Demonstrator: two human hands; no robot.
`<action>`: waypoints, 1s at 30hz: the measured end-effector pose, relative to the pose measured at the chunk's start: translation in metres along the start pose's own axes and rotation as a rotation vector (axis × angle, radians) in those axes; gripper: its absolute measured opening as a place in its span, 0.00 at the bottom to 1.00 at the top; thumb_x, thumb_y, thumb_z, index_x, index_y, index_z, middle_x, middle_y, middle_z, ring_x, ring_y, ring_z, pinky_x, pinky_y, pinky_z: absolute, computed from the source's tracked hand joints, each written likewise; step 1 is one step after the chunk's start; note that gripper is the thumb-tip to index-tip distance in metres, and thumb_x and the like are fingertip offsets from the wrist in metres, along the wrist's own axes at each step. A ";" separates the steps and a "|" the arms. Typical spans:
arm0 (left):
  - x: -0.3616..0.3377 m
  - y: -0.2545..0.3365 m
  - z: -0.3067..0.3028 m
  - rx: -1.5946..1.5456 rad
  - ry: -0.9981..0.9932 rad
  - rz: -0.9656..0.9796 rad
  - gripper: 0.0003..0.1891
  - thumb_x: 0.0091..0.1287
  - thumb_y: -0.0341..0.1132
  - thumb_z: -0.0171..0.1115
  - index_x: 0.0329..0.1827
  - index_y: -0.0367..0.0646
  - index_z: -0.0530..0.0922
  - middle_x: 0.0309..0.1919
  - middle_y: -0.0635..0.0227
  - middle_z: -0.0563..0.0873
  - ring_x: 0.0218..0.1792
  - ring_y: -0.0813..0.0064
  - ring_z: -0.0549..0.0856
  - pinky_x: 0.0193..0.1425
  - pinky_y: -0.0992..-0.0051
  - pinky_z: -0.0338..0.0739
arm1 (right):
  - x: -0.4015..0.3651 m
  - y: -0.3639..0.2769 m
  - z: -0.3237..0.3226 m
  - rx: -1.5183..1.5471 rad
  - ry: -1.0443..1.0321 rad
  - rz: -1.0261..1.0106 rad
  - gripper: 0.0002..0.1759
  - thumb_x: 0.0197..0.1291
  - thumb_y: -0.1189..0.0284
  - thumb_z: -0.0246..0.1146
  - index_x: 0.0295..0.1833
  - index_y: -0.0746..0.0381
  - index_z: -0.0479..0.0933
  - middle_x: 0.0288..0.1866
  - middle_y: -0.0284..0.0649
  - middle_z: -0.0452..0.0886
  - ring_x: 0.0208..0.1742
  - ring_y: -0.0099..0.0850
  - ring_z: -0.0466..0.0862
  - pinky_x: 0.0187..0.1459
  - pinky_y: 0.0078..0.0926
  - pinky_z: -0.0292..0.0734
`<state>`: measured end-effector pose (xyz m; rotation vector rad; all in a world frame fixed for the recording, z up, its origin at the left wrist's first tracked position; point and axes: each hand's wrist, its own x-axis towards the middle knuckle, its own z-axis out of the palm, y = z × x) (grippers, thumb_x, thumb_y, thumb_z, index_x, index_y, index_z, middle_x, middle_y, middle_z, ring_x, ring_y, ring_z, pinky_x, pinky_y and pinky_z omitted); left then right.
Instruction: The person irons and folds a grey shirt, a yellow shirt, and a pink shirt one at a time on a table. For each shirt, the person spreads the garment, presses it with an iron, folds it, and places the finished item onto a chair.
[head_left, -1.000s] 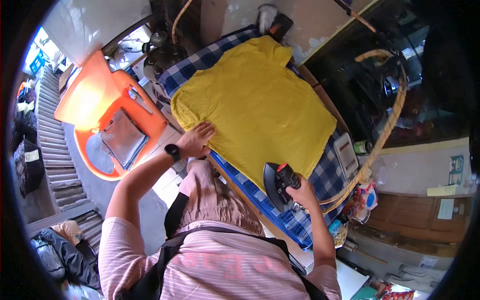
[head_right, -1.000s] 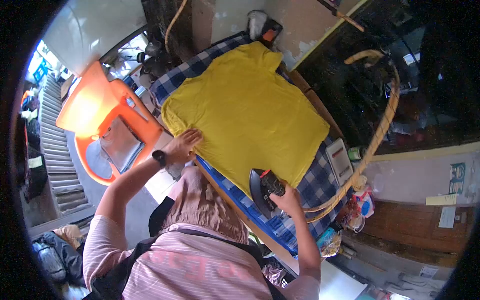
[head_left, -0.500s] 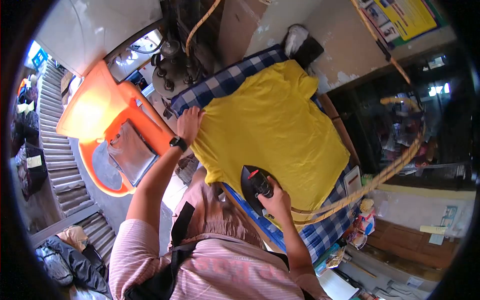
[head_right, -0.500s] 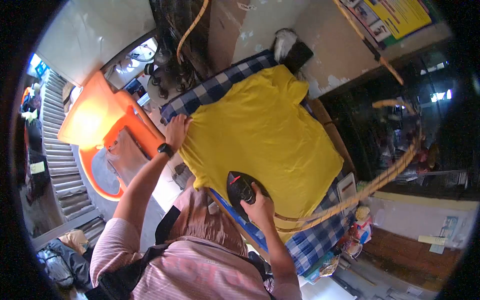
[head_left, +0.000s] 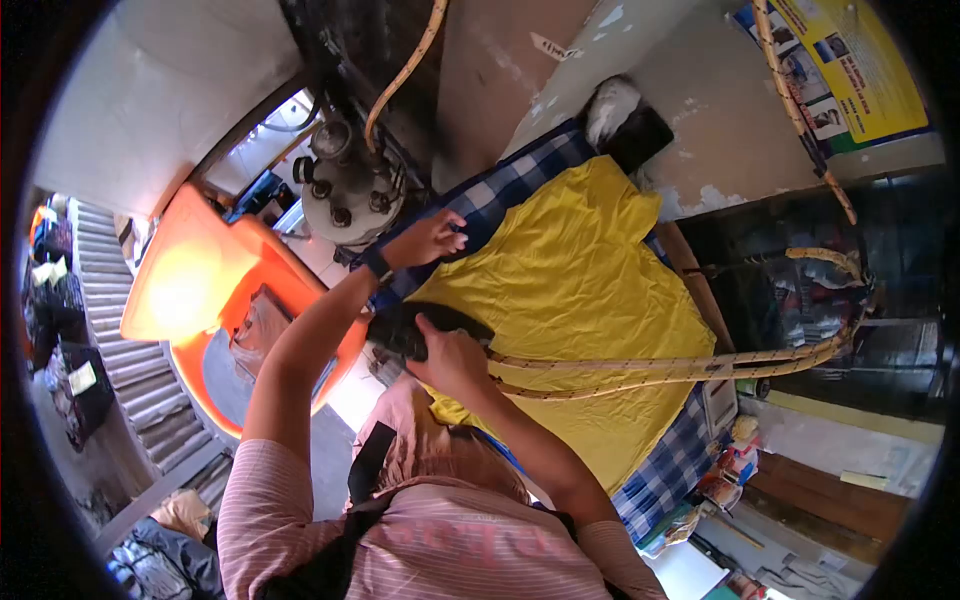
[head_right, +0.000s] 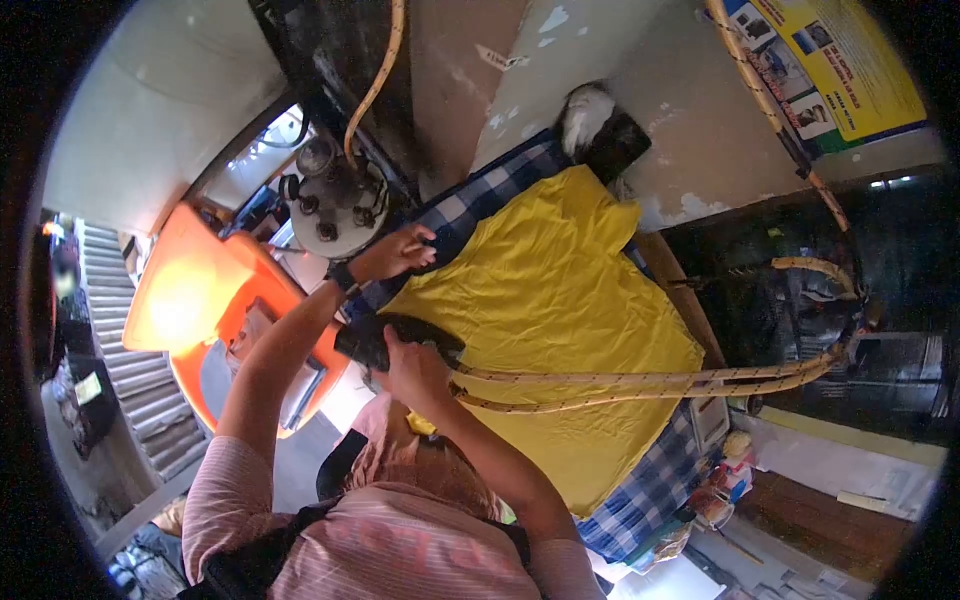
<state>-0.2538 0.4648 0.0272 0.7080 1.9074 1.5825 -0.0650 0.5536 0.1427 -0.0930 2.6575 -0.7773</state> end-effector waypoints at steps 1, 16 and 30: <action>0.015 -0.003 0.005 -0.135 -0.134 -0.095 0.17 0.71 0.34 0.58 0.59 0.40 0.66 0.38 0.63 0.84 0.43 0.75 0.85 0.47 0.75 0.78 | -0.001 0.003 0.002 0.001 0.014 0.009 0.38 0.46 0.57 0.70 0.64 0.58 0.71 0.29 0.51 0.84 0.33 0.49 0.85 0.37 0.45 0.80; 0.137 0.008 0.026 0.391 0.166 0.068 0.18 0.53 0.46 0.73 0.33 0.37 0.85 0.24 0.57 0.85 0.28 0.66 0.85 0.32 0.67 0.77 | 0.055 0.133 -0.123 0.063 0.148 0.455 0.32 0.47 0.53 0.67 0.59 0.55 0.77 0.40 0.52 0.84 0.44 0.49 0.84 0.46 0.45 0.79; 0.141 -0.025 0.070 0.748 0.556 0.095 0.12 0.62 0.39 0.61 0.42 0.39 0.77 0.38 0.49 0.83 0.40 0.45 0.81 0.44 0.54 0.76 | -0.078 0.055 -0.011 0.058 0.069 0.371 0.40 0.46 0.55 0.68 0.66 0.58 0.69 0.34 0.52 0.84 0.38 0.49 0.85 0.42 0.45 0.80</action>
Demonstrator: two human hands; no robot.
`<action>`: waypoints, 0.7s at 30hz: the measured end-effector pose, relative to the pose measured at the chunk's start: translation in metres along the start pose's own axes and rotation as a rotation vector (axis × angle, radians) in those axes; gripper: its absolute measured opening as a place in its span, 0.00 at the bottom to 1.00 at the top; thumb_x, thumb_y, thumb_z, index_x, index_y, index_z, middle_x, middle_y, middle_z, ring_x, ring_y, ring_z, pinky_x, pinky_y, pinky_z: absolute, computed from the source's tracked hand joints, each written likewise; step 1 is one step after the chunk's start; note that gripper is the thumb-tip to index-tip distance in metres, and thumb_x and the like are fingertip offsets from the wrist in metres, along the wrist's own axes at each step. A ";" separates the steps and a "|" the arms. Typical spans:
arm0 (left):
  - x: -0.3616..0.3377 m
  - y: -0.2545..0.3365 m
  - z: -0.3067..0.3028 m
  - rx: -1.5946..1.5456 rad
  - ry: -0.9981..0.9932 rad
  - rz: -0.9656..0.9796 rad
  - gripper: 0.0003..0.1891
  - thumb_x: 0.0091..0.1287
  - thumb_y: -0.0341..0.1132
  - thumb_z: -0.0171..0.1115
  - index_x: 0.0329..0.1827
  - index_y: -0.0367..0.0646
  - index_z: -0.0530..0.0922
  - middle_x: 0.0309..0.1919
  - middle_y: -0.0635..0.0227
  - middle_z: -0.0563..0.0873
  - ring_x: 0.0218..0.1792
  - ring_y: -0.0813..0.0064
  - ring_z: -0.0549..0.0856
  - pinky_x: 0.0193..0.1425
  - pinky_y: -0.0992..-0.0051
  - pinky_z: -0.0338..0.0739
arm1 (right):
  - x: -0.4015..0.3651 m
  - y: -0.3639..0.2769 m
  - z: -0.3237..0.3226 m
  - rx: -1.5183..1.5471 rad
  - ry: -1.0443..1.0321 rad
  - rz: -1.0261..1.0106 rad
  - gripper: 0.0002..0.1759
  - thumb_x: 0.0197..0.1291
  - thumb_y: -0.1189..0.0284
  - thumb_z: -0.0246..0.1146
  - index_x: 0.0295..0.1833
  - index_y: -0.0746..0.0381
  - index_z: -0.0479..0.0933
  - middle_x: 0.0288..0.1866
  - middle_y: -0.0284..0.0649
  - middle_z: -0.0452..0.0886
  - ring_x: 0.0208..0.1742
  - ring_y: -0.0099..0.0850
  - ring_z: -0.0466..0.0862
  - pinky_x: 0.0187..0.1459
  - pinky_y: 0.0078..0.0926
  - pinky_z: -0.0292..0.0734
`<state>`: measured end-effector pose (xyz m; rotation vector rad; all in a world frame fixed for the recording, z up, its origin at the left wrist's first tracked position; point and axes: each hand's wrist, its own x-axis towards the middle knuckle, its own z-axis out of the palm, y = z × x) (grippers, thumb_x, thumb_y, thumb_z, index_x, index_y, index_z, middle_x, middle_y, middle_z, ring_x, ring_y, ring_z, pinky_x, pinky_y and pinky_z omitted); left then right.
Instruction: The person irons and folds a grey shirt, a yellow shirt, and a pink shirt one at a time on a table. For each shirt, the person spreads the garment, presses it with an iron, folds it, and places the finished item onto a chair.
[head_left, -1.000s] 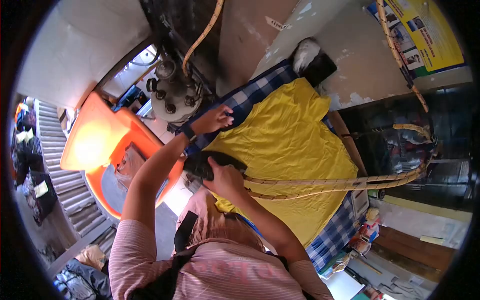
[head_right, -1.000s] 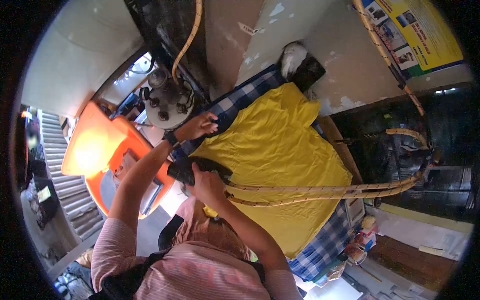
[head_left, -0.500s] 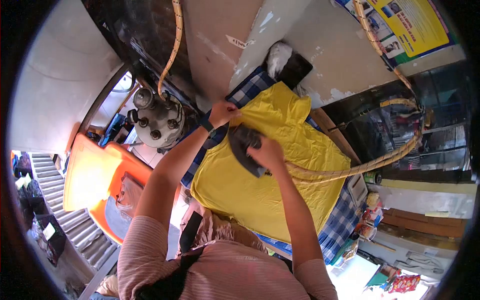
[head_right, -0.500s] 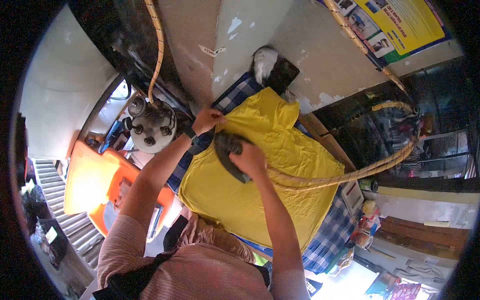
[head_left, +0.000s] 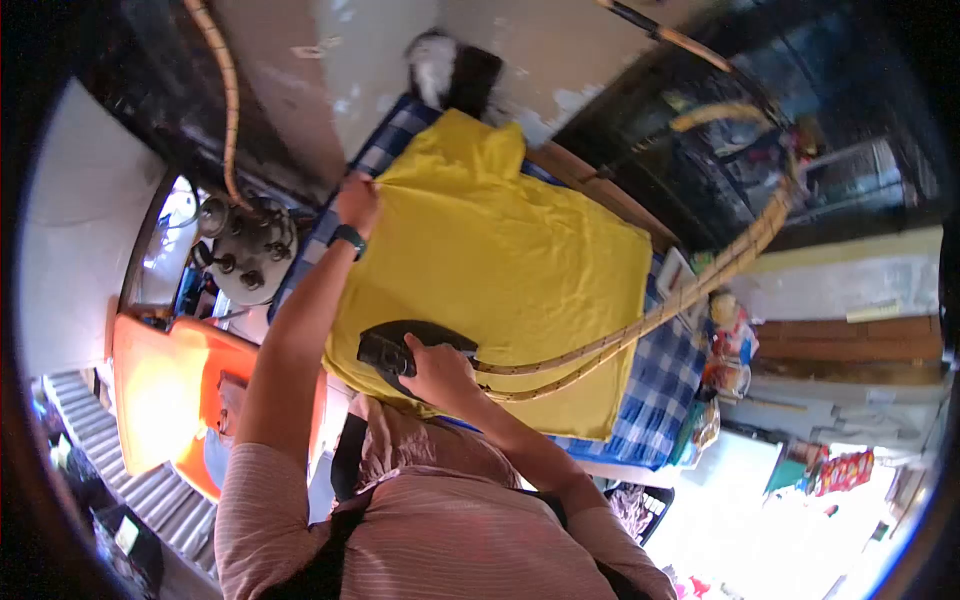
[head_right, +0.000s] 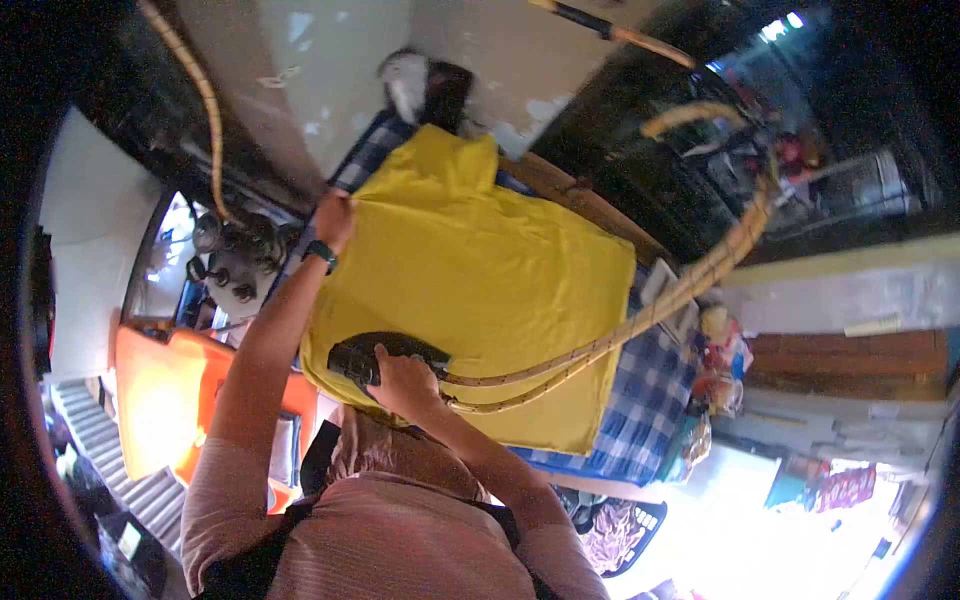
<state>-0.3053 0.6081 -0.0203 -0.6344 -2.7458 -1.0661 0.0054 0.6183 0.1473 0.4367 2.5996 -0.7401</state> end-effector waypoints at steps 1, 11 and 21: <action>-0.003 -0.003 0.002 0.013 0.088 0.072 0.15 0.64 0.39 0.61 0.47 0.38 0.76 0.42 0.49 0.82 0.44 0.45 0.80 0.47 0.55 0.75 | -0.010 0.016 -0.003 0.003 0.023 0.021 0.40 0.46 0.55 0.68 0.66 0.58 0.69 0.34 0.52 0.84 0.38 0.49 0.85 0.42 0.45 0.80; -0.157 -0.031 -0.129 0.232 0.186 0.035 0.15 0.71 0.41 0.53 0.46 0.35 0.72 0.42 0.44 0.77 0.48 0.44 0.74 0.52 0.52 0.68 | -0.185 0.308 -0.058 0.578 0.611 0.851 0.18 0.49 0.59 0.67 0.28 0.66 0.79 0.19 0.40 0.80 0.18 0.29 0.82 0.21 0.29 0.76; -0.232 0.007 -0.143 0.269 -0.044 -0.283 0.21 0.74 0.48 0.48 0.42 0.34 0.71 0.32 0.41 0.79 0.38 0.42 0.78 0.49 0.52 0.69 | -0.181 0.223 -0.098 0.368 0.279 0.577 0.31 0.42 0.61 0.70 0.54 0.63 0.76 0.34 0.51 0.85 0.28 0.40 0.86 0.36 0.37 0.83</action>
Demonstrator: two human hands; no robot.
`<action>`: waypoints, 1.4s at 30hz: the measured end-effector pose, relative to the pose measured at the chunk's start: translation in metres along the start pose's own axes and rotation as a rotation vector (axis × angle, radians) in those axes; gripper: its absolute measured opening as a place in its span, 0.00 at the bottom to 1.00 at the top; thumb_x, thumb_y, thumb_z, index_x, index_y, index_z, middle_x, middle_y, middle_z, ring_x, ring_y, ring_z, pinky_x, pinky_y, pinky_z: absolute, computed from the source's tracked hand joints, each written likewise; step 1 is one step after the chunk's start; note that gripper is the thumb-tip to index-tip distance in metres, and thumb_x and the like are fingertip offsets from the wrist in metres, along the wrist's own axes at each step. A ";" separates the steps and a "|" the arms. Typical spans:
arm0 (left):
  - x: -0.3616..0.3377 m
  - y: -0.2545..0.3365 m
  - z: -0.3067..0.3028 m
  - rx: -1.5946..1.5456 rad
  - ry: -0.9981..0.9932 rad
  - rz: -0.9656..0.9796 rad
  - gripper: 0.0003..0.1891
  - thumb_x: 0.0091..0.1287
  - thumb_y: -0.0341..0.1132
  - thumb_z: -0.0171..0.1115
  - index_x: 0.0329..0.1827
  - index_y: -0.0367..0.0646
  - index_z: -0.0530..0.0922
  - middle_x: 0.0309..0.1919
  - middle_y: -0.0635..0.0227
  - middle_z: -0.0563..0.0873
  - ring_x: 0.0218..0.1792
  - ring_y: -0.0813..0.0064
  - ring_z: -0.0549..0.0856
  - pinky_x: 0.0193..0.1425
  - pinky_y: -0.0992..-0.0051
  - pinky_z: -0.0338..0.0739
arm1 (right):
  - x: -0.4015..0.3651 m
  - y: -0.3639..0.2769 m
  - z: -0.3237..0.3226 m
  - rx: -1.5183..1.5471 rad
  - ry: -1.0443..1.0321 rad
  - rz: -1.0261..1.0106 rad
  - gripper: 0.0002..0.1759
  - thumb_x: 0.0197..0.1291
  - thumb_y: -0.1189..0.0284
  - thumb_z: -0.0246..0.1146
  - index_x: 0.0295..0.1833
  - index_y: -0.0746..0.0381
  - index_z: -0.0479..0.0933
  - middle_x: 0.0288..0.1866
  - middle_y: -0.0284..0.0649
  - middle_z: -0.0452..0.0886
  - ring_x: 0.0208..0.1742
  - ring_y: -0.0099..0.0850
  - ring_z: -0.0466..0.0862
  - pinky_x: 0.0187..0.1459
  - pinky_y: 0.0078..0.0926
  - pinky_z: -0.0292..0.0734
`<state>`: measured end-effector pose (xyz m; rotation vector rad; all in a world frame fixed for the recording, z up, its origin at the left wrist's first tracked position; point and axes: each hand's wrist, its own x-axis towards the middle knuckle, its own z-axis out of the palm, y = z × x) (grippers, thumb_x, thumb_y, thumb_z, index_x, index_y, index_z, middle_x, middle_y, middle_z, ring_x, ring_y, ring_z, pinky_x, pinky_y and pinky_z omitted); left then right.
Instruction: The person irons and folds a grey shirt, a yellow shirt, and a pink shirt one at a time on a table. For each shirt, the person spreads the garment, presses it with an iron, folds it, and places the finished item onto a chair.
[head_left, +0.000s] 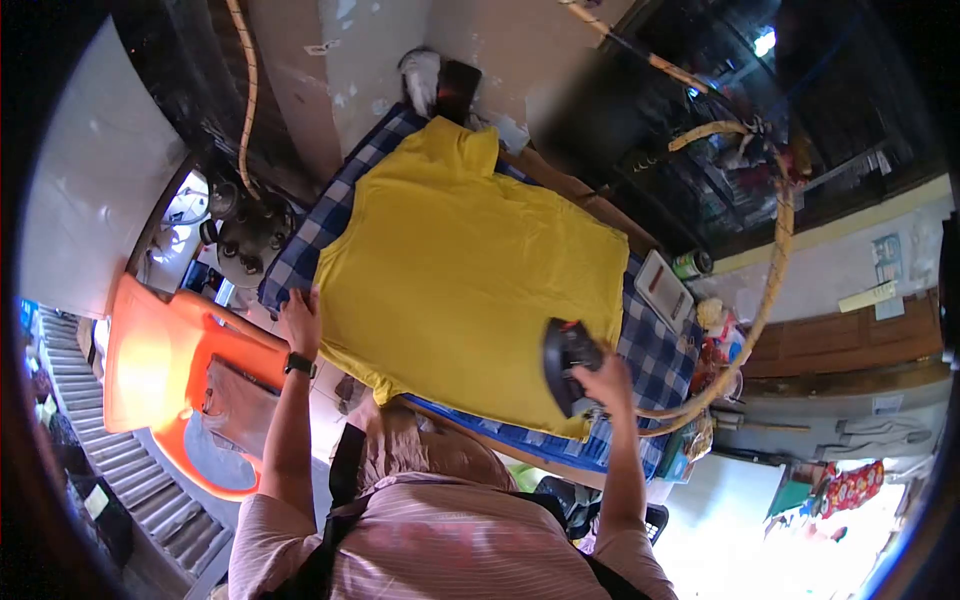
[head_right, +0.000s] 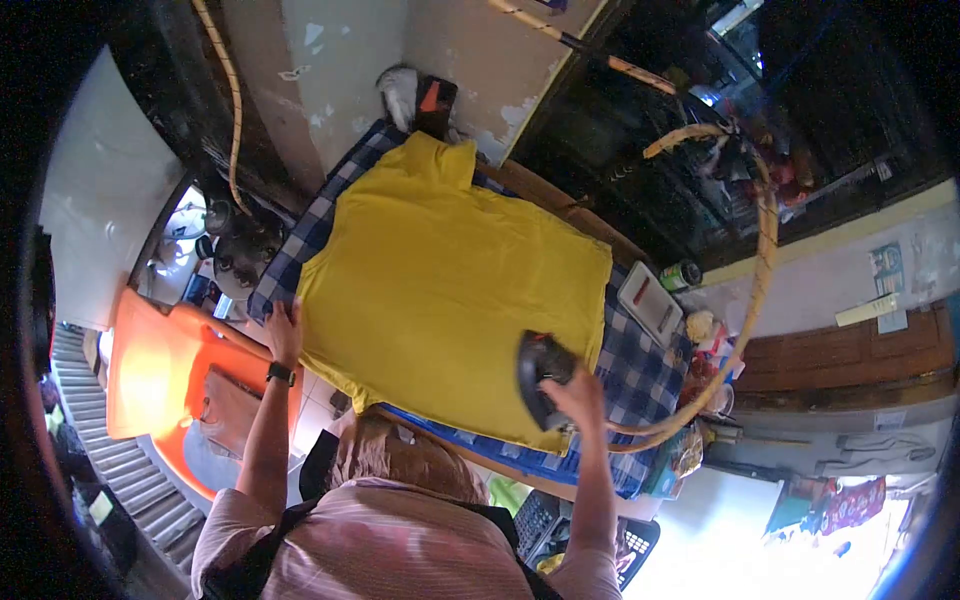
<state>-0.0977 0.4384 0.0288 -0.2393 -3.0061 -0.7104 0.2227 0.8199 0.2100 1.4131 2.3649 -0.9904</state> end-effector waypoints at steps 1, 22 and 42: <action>0.005 -0.011 0.011 0.079 -0.026 0.026 0.20 0.74 0.48 0.47 0.43 0.35 0.71 0.37 0.42 0.79 0.39 0.41 0.78 0.47 0.52 0.71 | 0.021 0.012 0.038 -0.021 0.056 -0.216 0.31 0.42 0.58 0.70 0.52 0.62 0.77 0.38 0.53 0.85 0.38 0.46 0.86 0.44 0.41 0.81; 0.009 -0.086 0.033 -0.179 0.447 0.066 0.21 0.65 0.47 0.66 0.33 0.37 0.70 0.29 0.65 0.72 0.31 0.68 0.74 0.36 0.66 0.71 | 0.118 0.001 0.029 0.054 0.209 0.025 0.21 0.48 0.57 0.67 0.29 0.67 0.79 0.19 0.45 0.81 0.20 0.37 0.84 0.24 0.36 0.79; -0.096 -0.100 -0.102 -0.222 -0.874 -0.131 0.16 0.62 0.41 0.69 0.46 0.40 0.84 0.36 0.71 0.86 0.39 0.83 0.81 0.45 0.77 0.76 | -0.023 0.225 0.051 -0.372 0.095 -0.798 0.17 0.48 0.68 0.71 0.45 0.58 0.82 0.51 0.41 0.77 0.56 0.44 0.73 0.58 0.41 0.68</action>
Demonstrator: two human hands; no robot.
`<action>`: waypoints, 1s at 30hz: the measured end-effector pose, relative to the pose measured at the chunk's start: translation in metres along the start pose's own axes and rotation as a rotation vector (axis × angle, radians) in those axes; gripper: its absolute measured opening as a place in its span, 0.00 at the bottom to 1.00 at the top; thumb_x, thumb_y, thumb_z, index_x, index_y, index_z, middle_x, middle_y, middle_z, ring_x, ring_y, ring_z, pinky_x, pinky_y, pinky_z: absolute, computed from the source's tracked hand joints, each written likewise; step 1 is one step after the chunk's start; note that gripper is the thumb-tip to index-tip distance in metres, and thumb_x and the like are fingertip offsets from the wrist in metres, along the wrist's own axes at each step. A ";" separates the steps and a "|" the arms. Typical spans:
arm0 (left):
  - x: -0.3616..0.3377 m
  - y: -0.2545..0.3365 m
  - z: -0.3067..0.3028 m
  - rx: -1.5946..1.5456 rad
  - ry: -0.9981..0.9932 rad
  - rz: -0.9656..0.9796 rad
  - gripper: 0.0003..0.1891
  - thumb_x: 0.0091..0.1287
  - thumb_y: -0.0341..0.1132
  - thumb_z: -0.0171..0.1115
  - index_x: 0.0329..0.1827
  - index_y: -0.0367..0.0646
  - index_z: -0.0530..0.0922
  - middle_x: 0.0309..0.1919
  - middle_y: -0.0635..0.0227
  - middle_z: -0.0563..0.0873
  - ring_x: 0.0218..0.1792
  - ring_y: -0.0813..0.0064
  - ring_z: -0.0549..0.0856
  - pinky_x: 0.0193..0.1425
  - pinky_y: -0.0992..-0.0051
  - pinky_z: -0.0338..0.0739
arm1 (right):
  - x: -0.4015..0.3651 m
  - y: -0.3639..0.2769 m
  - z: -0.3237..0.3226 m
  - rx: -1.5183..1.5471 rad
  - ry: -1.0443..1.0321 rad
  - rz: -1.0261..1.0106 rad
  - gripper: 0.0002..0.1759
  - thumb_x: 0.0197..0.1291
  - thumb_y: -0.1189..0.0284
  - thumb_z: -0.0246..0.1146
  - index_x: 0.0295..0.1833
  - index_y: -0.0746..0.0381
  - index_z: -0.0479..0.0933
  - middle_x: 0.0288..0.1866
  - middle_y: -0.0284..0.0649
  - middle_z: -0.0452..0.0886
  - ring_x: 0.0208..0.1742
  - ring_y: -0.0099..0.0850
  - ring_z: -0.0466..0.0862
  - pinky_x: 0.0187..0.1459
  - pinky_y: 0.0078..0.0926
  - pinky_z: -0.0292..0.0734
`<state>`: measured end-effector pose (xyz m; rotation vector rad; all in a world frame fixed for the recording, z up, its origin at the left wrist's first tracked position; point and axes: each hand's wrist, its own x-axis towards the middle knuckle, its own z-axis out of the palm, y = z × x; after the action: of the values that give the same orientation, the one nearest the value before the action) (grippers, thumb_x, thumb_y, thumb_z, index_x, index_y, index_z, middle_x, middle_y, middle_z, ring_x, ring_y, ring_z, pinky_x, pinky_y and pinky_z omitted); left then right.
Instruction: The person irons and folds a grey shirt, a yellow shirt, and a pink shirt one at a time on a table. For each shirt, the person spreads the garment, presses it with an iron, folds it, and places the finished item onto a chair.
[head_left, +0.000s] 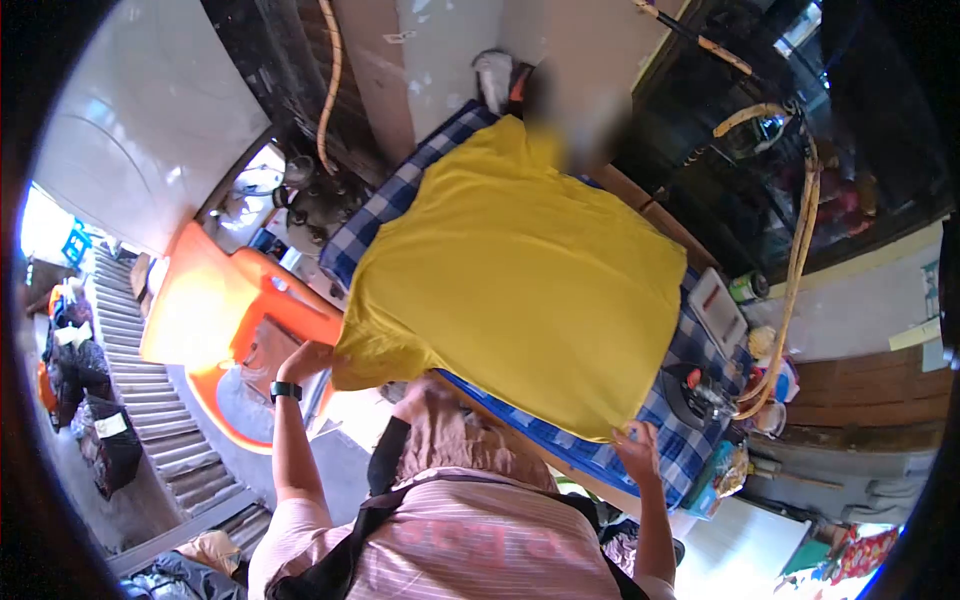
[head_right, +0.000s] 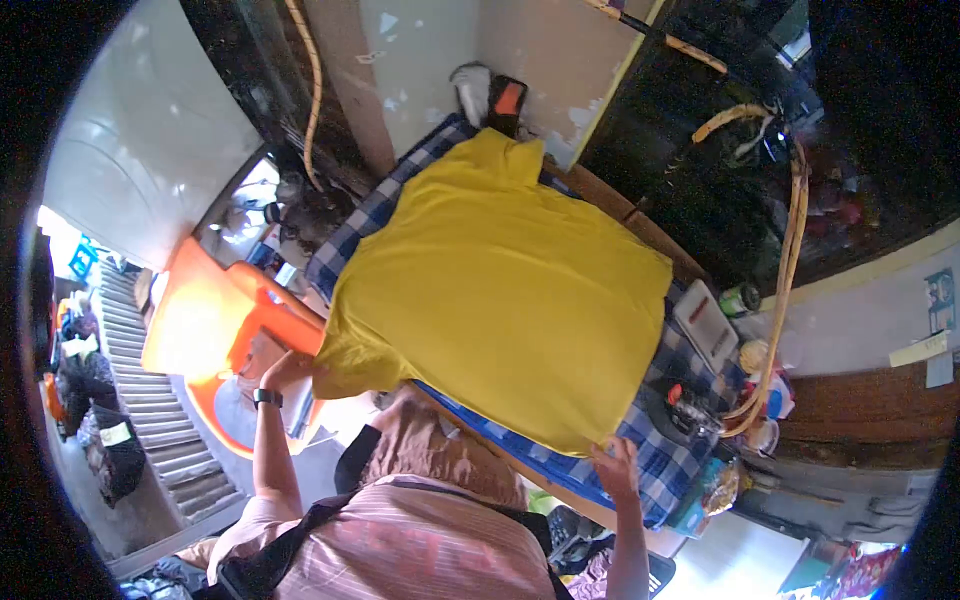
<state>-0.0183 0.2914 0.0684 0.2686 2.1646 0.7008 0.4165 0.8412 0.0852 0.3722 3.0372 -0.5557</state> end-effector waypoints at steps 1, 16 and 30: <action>0.000 0.003 -0.016 -0.065 0.066 0.086 0.16 0.62 0.40 0.69 0.48 0.41 0.84 0.39 0.70 0.86 0.42 0.82 0.80 0.47 0.78 0.75 | 0.008 -0.007 -0.008 0.016 0.009 -0.008 0.17 0.48 0.68 0.71 0.45 0.58 0.82 0.51 0.41 0.77 0.56 0.44 0.73 0.58 0.41 0.68; 0.224 0.145 -0.077 0.232 0.231 0.500 0.32 0.66 0.64 0.53 0.40 0.37 0.78 0.32 0.51 0.82 0.36 0.58 0.81 0.40 0.64 0.73 | 0.136 0.068 0.011 0.513 0.512 0.679 0.27 0.68 0.58 0.59 0.64 0.64 0.66 0.47 0.39 0.81 0.50 0.32 0.80 0.51 0.28 0.73; 0.155 0.109 -0.068 0.176 0.581 0.618 0.18 0.67 0.47 0.62 0.46 0.41 0.72 0.31 0.51 0.83 0.34 0.48 0.83 0.38 0.58 0.75 | 0.064 -0.019 -0.016 0.130 0.393 0.444 0.17 0.65 0.74 0.55 0.58 0.53 0.79 0.44 0.50 0.80 0.43 0.49 0.80 0.42 0.43 0.75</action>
<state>-0.1740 0.4185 0.0633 0.9540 2.7246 1.0213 0.3504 0.8442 0.1019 1.2584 3.1074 -0.7143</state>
